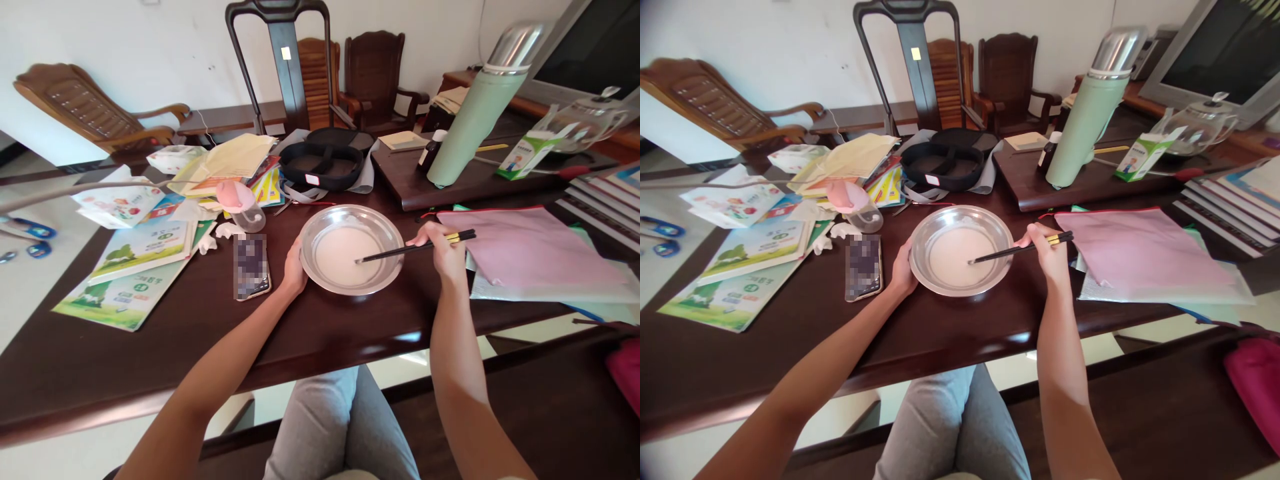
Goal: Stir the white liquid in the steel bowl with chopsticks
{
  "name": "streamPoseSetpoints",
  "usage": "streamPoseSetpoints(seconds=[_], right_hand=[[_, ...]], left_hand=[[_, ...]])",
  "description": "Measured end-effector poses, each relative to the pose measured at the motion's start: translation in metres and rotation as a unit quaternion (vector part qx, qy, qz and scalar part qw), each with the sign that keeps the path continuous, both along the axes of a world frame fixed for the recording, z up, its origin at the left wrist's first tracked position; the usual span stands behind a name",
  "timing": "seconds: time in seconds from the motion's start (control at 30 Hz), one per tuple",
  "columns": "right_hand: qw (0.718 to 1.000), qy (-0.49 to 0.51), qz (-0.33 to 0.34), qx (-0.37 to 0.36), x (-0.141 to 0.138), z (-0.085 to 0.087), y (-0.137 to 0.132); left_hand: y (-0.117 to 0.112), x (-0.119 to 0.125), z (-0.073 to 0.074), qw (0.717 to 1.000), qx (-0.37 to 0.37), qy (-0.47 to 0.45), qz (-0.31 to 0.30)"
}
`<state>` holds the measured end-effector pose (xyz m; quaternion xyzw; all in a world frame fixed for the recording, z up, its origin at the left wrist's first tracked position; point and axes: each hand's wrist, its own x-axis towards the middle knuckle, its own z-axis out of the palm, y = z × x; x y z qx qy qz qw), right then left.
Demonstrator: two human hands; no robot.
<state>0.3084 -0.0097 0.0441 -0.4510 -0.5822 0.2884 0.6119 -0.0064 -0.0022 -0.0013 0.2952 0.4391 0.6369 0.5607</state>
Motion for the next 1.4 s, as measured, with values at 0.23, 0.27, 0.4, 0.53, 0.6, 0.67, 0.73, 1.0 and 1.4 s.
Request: streamPoseSetpoints(seconds=[0.23, 0.27, 0.4, 0.53, 0.6, 0.67, 0.73, 1.0, 1.4], right_hand=[[0.995, -0.079, 0.058, -0.032, -0.01, 0.0, 0.001], [0.997, -0.072, 0.032, -0.024, -0.008, -0.001, 0.003], [1.0, 0.0, -0.029, 0.0, 0.001, -0.003, 0.004], [0.998, -0.03, 0.052, -0.025, -0.005, 0.0, -0.001], [0.994, -0.06, 0.082, -0.038, -0.01, 0.001, -0.001], [0.995, -0.069, 0.068, -0.033, -0.011, 0.0, 0.001], [0.998, -0.055, 0.024, -0.019, -0.007, -0.001, 0.003], [0.996, -0.052, 0.062, -0.034, -0.007, 0.001, -0.002], [0.999, -0.021, 0.029, -0.02, -0.002, 0.001, -0.001]], left_hand=[[0.001, 0.0, -0.001, 1.0, -0.002, -0.012, 0.001], [0.002, 0.0, -0.002, 1.0, 0.001, -0.014, -0.001], [0.002, -0.001, -0.003, 1.0, 0.009, -0.009, -0.007], [0.002, -0.001, -0.003, 1.0, 0.008, -0.004, -0.005], [0.002, -0.001, -0.003, 1.0, 0.008, -0.002, -0.006], [0.002, -0.001, -0.003, 1.0, 0.006, 0.0, -0.006], [0.002, -0.001, -0.003, 1.0, 0.006, 0.002, -0.007], [0.003, -0.002, -0.006, 1.0, 0.006, 0.006, -0.001], [0.003, -0.003, -0.007, 1.0, 0.011, 0.003, -0.009]])
